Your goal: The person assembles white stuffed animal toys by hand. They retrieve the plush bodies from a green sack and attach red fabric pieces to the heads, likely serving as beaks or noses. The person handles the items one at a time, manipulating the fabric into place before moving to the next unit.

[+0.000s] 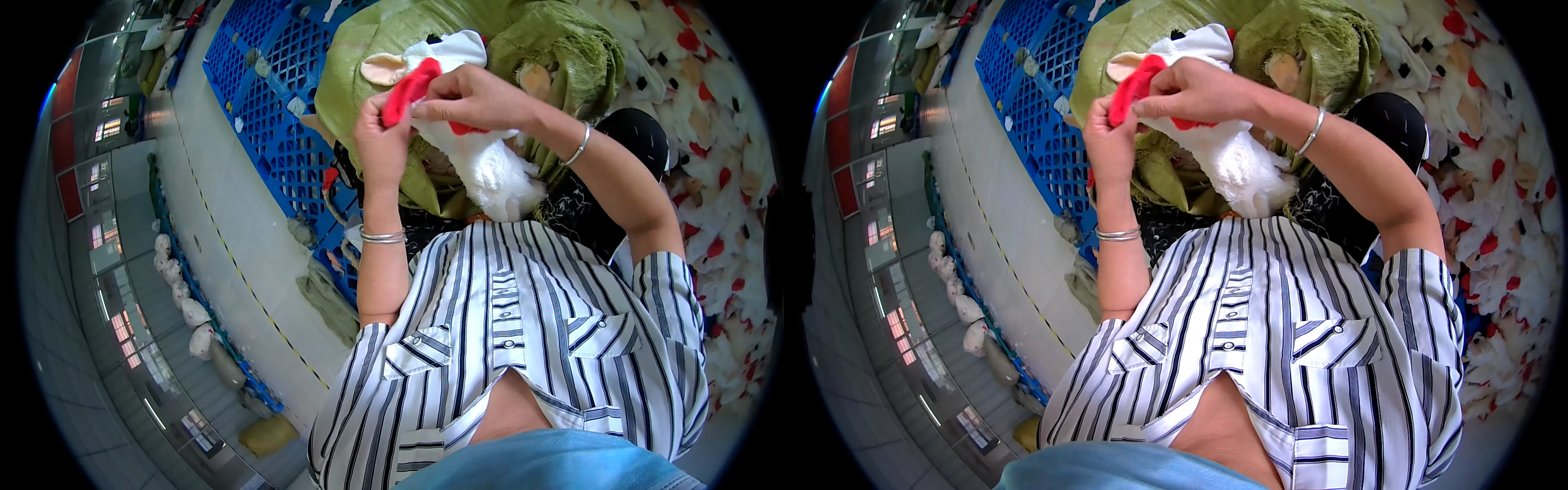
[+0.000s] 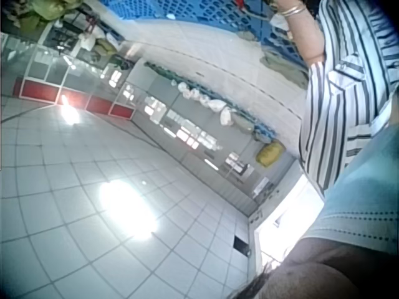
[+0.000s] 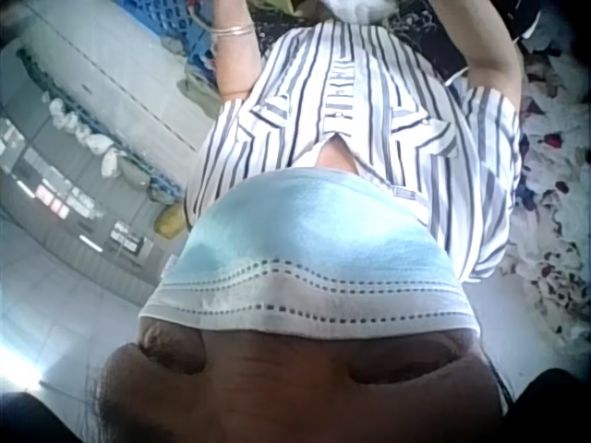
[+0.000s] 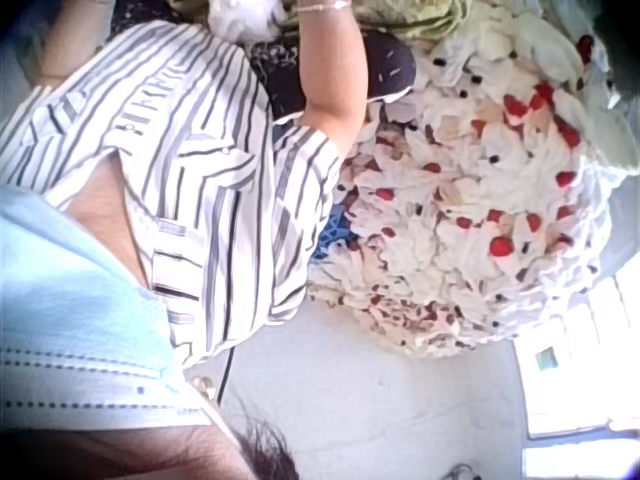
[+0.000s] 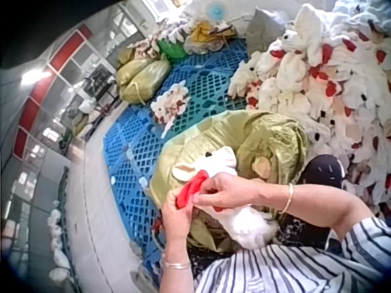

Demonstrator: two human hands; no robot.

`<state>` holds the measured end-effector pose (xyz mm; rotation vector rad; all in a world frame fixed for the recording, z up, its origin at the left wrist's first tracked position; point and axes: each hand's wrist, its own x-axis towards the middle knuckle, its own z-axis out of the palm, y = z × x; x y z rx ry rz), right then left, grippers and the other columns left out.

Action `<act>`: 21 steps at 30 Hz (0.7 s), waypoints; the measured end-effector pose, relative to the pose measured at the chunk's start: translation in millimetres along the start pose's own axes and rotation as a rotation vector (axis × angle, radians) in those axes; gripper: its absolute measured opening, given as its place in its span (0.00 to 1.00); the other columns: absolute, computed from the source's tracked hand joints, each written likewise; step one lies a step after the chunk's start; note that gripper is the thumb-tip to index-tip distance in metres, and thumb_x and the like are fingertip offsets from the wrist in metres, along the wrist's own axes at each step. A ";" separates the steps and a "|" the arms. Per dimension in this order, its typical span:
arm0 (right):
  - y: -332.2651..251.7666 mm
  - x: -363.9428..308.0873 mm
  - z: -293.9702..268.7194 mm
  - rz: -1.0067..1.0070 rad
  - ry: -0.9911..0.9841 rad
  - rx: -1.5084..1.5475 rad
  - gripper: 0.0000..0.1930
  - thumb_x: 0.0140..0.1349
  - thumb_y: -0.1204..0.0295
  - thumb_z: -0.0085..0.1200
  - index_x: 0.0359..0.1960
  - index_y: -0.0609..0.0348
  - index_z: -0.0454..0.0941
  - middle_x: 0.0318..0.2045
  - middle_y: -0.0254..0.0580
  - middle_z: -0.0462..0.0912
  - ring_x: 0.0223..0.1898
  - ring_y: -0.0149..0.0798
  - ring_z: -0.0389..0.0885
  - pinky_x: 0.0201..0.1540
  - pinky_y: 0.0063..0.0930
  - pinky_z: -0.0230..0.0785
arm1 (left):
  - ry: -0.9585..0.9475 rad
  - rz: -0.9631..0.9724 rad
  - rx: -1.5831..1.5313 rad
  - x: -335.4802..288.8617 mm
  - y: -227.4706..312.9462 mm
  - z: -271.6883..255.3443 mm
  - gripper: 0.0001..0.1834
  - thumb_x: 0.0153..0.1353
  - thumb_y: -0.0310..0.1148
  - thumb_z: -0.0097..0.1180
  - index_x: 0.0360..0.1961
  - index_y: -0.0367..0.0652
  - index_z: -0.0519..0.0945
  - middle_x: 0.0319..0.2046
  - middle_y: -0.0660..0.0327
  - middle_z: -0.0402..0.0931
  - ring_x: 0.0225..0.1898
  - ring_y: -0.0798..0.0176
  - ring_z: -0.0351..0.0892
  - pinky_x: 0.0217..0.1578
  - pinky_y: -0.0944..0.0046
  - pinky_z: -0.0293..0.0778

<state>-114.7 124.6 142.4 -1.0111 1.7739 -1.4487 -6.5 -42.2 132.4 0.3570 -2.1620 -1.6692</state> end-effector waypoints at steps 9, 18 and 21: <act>11.2 3.8 9.2 0.102 0.102 0.220 0.15 0.68 0.61 0.54 0.37 0.61 0.84 0.22 0.30 0.80 0.21 0.23 0.75 0.21 0.20 0.68 | -0.163 0.015 -0.112 -7.3 3.9 5.3 0.09 0.66 0.30 0.59 0.42 0.36 0.75 0.37 0.64 0.77 0.37 0.75 0.74 0.39 0.71 0.75; 4.3 2.9 7.1 -0.113 0.000 0.120 0.13 0.69 0.67 0.52 0.34 0.65 0.81 0.25 0.33 0.83 0.28 0.24 0.77 0.33 0.22 0.72 | 0.022 -0.043 -0.091 0.1 12.0 -11.9 0.08 0.70 0.30 0.54 0.35 0.38 0.75 0.29 0.65 0.79 0.27 0.76 0.76 0.26 0.75 0.75; 3.3 3.1 9.9 -0.146 0.018 0.154 0.12 0.69 0.68 0.52 0.33 0.66 0.81 0.25 0.34 0.83 0.28 0.25 0.76 0.34 0.24 0.72 | -0.027 -0.084 -0.084 -0.2 24.6 -9.3 0.07 0.69 0.29 0.56 0.39 0.35 0.78 0.30 0.64 0.80 0.28 0.75 0.78 0.27 0.74 0.76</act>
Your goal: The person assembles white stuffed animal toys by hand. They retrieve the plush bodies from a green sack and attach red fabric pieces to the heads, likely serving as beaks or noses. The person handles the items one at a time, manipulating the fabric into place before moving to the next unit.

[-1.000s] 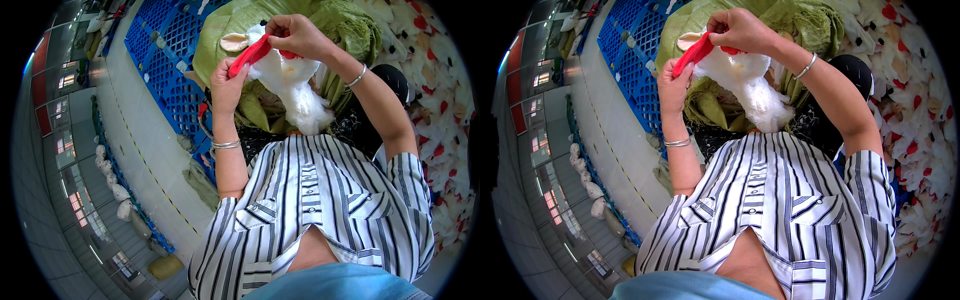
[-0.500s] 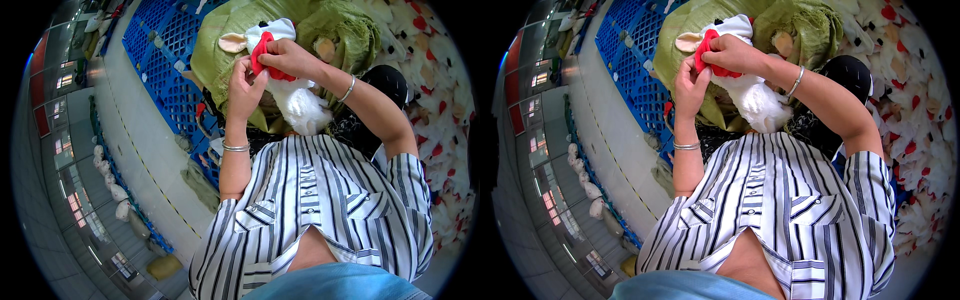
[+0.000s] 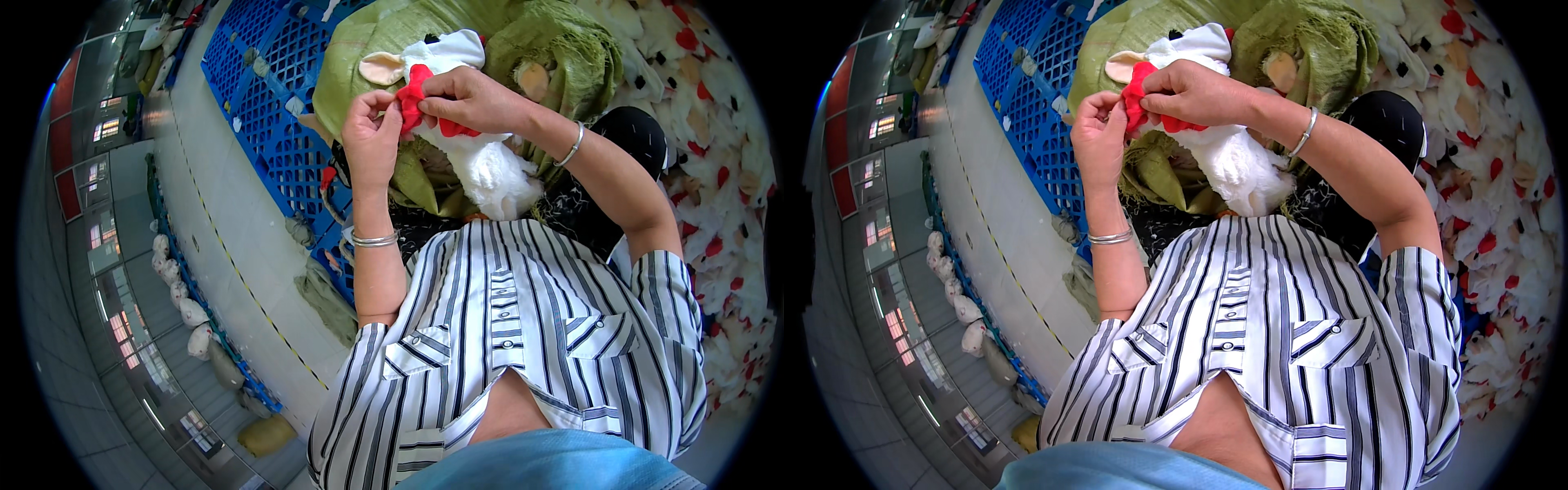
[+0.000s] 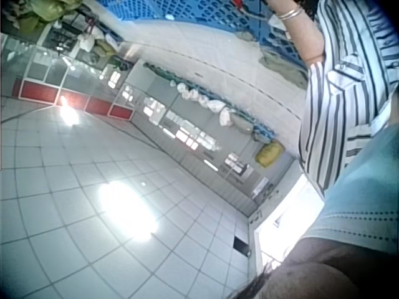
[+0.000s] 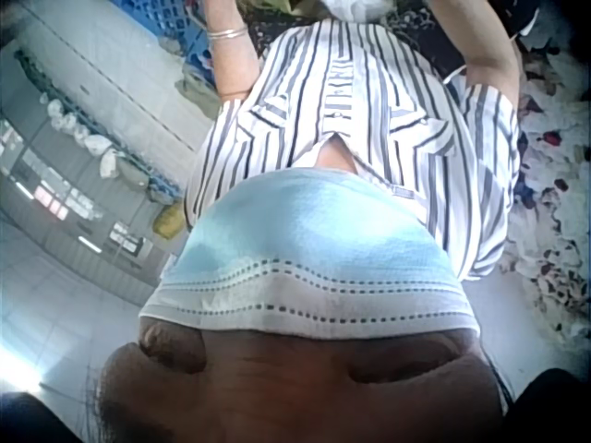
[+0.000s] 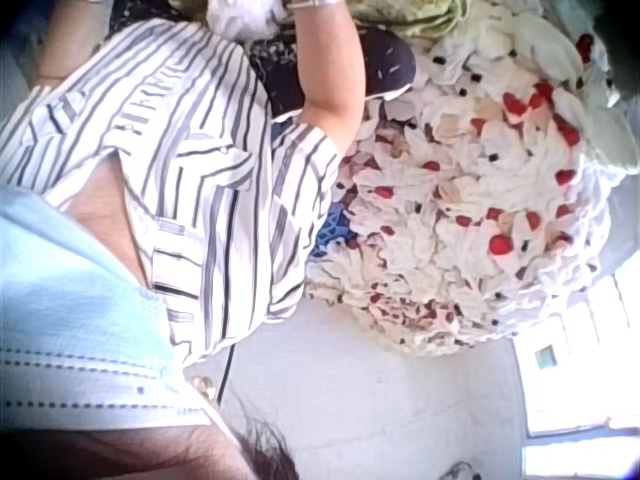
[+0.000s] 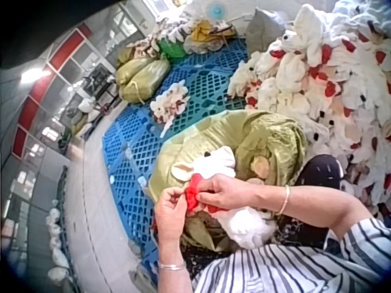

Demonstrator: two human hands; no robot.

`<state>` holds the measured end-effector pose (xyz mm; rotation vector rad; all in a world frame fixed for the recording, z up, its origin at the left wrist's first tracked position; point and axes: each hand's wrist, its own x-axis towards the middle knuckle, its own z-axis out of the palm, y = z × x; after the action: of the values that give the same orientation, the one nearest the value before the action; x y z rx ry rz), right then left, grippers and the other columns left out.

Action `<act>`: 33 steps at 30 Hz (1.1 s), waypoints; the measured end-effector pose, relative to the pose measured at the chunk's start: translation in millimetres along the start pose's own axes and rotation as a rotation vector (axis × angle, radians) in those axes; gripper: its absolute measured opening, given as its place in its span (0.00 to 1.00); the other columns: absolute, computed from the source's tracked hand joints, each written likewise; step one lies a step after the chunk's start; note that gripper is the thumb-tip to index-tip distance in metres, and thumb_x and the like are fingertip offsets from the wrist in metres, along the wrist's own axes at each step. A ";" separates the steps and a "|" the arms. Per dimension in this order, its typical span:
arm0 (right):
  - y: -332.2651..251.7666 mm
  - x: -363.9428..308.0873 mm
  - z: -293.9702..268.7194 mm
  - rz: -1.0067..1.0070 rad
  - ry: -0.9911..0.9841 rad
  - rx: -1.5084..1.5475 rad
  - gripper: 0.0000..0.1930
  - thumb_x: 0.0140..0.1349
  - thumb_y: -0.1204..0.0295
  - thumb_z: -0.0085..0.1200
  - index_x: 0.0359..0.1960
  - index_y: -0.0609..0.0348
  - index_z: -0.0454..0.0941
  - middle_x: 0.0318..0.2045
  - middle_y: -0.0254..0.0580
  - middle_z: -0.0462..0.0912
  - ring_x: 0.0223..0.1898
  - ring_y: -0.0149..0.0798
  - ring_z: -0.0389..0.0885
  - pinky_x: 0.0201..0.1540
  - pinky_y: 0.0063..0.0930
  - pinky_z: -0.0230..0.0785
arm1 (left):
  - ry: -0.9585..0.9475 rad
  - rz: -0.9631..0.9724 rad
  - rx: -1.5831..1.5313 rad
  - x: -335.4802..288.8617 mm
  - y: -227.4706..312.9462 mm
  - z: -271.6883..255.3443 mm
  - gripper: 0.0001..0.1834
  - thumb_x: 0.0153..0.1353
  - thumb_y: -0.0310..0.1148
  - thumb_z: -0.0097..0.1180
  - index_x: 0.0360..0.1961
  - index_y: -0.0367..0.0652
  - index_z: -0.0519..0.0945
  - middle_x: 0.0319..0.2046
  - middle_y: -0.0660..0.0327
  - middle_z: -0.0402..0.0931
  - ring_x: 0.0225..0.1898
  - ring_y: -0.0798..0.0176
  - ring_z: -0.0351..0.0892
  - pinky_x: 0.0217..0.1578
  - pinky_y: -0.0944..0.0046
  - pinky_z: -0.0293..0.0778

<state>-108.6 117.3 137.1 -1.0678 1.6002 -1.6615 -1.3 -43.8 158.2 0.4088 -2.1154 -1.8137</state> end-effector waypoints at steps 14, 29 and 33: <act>-47.3 -18.7 -134.2 -0.040 0.603 -0.013 0.09 0.66 0.71 0.52 0.31 0.62 0.82 0.20 0.28 0.77 0.19 0.22 0.72 0.22 0.19 0.64 | 0.517 0.108 0.080 -3.9 30.6 -140.0 0.11 0.65 0.32 0.55 0.35 0.33 0.80 0.16 0.69 0.65 0.16 0.76 0.58 0.18 0.71 0.55; 59.5 3.8 28.9 -0.559 0.024 -0.420 0.25 0.57 0.61 0.62 0.55 0.59 0.78 0.32 0.52 0.85 0.33 0.48 0.84 0.41 0.36 0.76 | -0.215 0.187 -0.389 -11.1 70.1 9.4 0.11 0.72 0.30 0.47 0.47 0.32 0.76 0.39 0.56 0.82 0.32 0.67 0.84 0.30 0.67 0.81; 44.0 13.4 -61.3 0.074 0.357 -0.153 0.21 0.61 0.61 0.57 0.51 0.62 0.79 0.38 0.50 0.85 0.33 0.40 0.85 0.40 0.38 0.78 | -0.079 0.168 -0.456 23.2 33.9 13.1 0.10 0.72 0.32 0.48 0.51 0.42 0.74 0.47 0.59 0.82 0.42 0.63 0.84 0.35 0.67 0.79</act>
<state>-172.8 132.9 98.4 -0.8017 1.9952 -1.7760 -28.1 -36.7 191.2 0.0443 -1.6486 -2.1535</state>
